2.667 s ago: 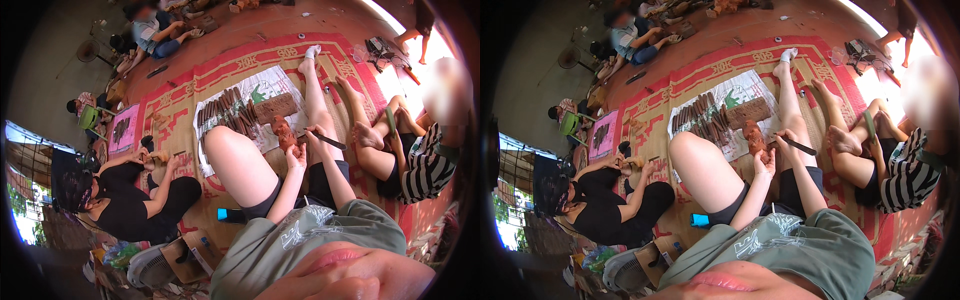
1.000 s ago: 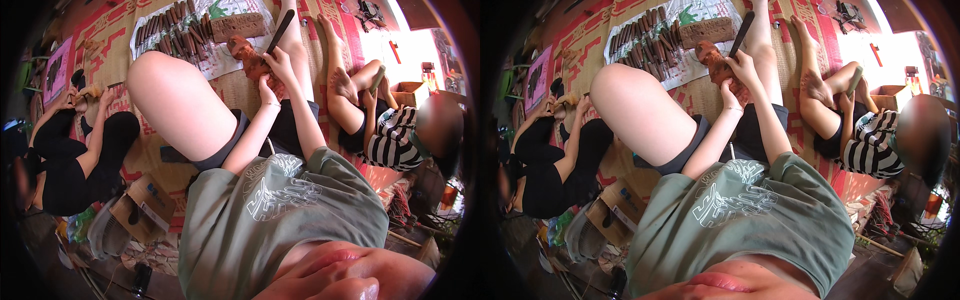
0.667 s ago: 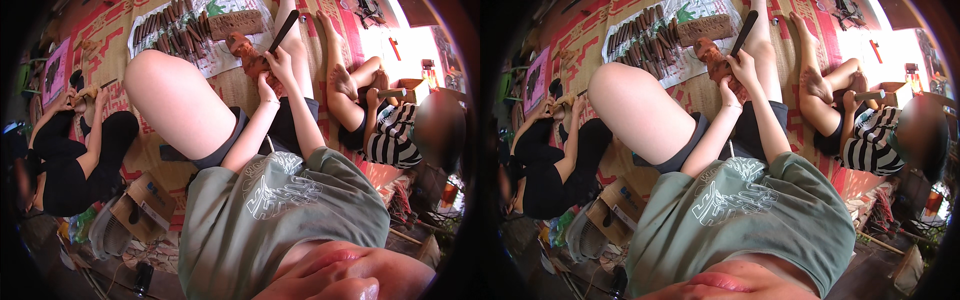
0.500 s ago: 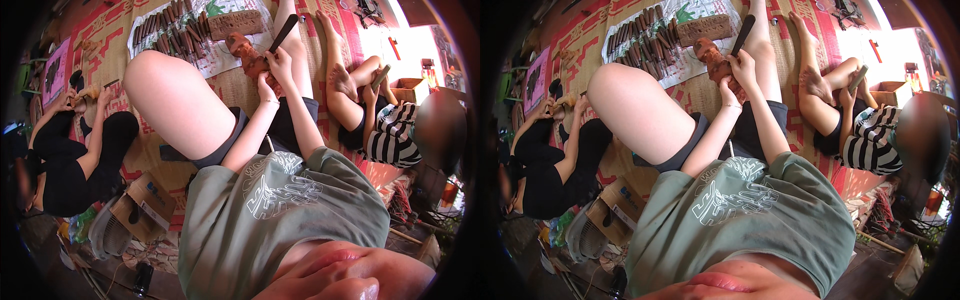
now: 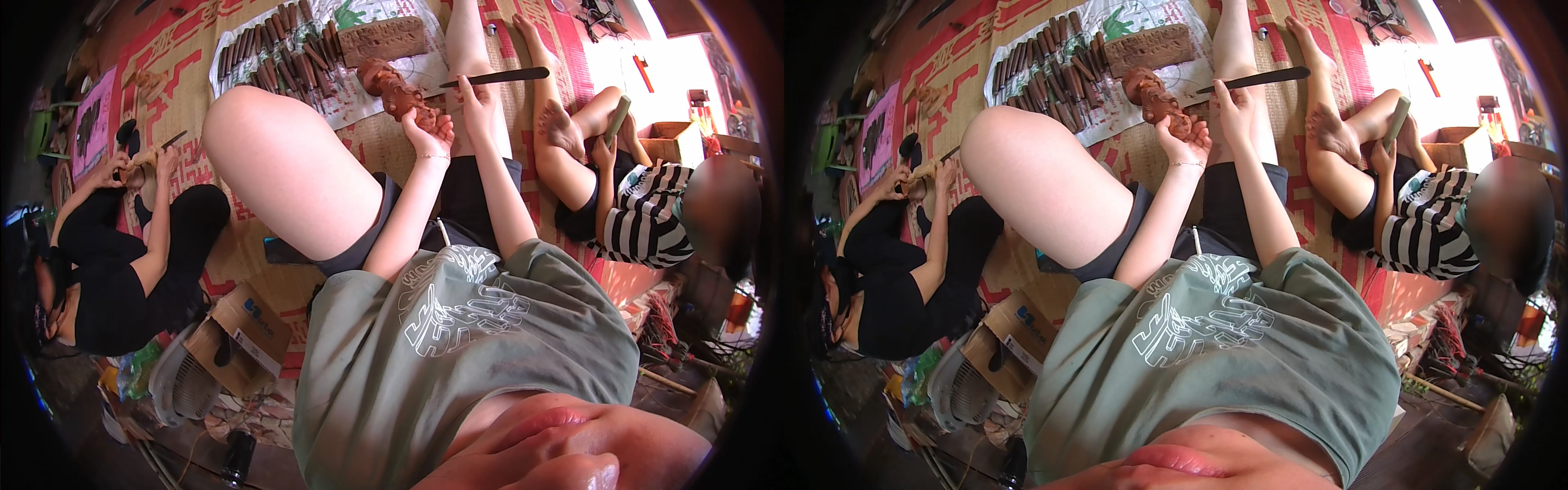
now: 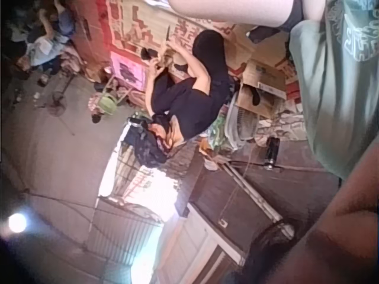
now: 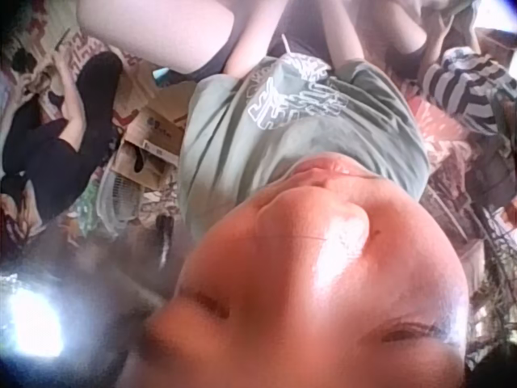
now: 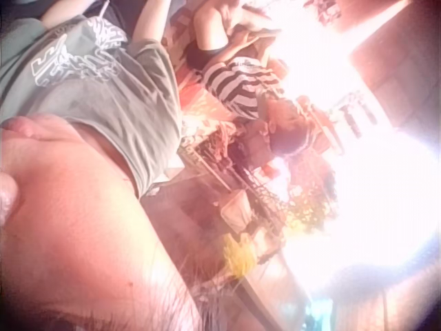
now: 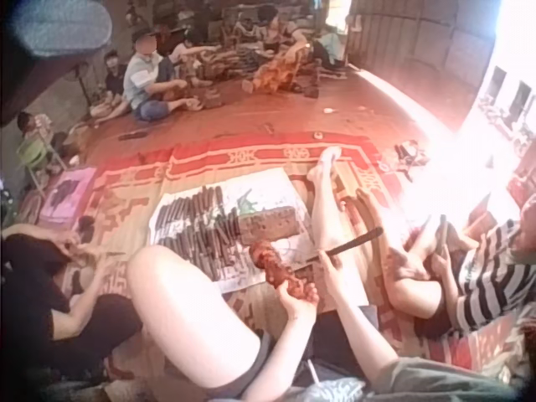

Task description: The person sits on a mat and uses a knife to carve a small piece of reddish-brown wood. They hold the wood in their left hand and carefully shape it with the knife in their right hand, occasionally rotating the piece to access different sides.

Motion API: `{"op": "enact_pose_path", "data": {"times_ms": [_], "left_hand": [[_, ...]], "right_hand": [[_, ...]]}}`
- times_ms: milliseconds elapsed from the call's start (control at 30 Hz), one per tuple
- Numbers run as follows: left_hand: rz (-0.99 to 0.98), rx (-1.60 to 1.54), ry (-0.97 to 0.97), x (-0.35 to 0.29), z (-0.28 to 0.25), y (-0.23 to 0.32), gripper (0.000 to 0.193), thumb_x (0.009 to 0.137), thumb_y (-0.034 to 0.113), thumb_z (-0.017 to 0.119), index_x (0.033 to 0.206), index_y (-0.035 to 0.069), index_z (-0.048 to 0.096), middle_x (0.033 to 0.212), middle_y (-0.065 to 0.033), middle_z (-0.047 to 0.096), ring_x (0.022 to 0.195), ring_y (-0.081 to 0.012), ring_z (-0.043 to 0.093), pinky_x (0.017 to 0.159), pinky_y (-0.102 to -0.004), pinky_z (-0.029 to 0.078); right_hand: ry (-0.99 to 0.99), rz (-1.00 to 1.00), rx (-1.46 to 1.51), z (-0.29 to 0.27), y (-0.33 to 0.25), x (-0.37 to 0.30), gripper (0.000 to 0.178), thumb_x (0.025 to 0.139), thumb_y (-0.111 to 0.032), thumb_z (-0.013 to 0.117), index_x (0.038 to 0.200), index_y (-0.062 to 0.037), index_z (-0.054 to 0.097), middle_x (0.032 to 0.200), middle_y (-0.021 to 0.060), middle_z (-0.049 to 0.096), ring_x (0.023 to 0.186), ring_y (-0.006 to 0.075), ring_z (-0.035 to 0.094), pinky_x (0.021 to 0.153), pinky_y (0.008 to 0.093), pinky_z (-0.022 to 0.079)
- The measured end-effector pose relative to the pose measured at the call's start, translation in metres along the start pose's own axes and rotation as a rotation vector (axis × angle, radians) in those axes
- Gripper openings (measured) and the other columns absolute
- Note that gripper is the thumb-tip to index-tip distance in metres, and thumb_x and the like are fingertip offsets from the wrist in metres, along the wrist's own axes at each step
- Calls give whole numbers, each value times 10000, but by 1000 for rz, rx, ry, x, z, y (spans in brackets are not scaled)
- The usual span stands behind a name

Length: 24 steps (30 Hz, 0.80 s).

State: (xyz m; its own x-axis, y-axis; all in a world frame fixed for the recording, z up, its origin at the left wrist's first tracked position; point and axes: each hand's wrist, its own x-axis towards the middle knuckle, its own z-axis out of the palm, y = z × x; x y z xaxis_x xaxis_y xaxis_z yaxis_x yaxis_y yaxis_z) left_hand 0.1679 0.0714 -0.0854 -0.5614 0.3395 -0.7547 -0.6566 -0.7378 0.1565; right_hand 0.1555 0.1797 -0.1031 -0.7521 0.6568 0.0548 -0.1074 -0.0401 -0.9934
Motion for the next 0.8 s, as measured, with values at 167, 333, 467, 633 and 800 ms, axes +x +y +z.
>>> {"op": "enact_pose_path", "data": {"times_ms": [167,333,467,633,800], "left_hand": [[10,23,0,2,0,1,489,735,551,475,795,70,537,633,-54,517,534,-176,488,486,-272,398],[-10,-53,43,-1,2,-1,462,712,541,580,785,88,523,673,-38,542,533,-144,513,495,-252,437],[26,39,28,0,4,3,424,711,505,628,796,102,531,700,-23,572,540,-112,533,515,-222,458],[58,102,44,-1,2,1,379,726,470,630,807,113,534,718,-17,583,548,-103,540,518,-216,460],[29,108,60,1,0,0,349,735,441,625,805,111,534,709,-20,582,548,-102,542,505,-211,455]], "right_hand": [[14,46,84,-5,10,5,130,825,-143,652,860,-19,631,713,-11,595,618,44,500,554,177,380],[-9,44,69,0,4,2,139,819,-134,658,879,-10,643,696,-10,590,609,45,498,547,176,381],[-15,28,35,3,1,-3,147,817,-130,659,886,-1,649,680,-10,584,600,47,499,537,176,382],[-41,38,27,2,4,-1,142,814,-117,659,877,10,654,671,-11,581,594,49,498,533,177,379],[-72,19,23,2,6,0,142,806,-108,665,872,18,661,667,-12,584,592,46,495,529,175,372]]}}
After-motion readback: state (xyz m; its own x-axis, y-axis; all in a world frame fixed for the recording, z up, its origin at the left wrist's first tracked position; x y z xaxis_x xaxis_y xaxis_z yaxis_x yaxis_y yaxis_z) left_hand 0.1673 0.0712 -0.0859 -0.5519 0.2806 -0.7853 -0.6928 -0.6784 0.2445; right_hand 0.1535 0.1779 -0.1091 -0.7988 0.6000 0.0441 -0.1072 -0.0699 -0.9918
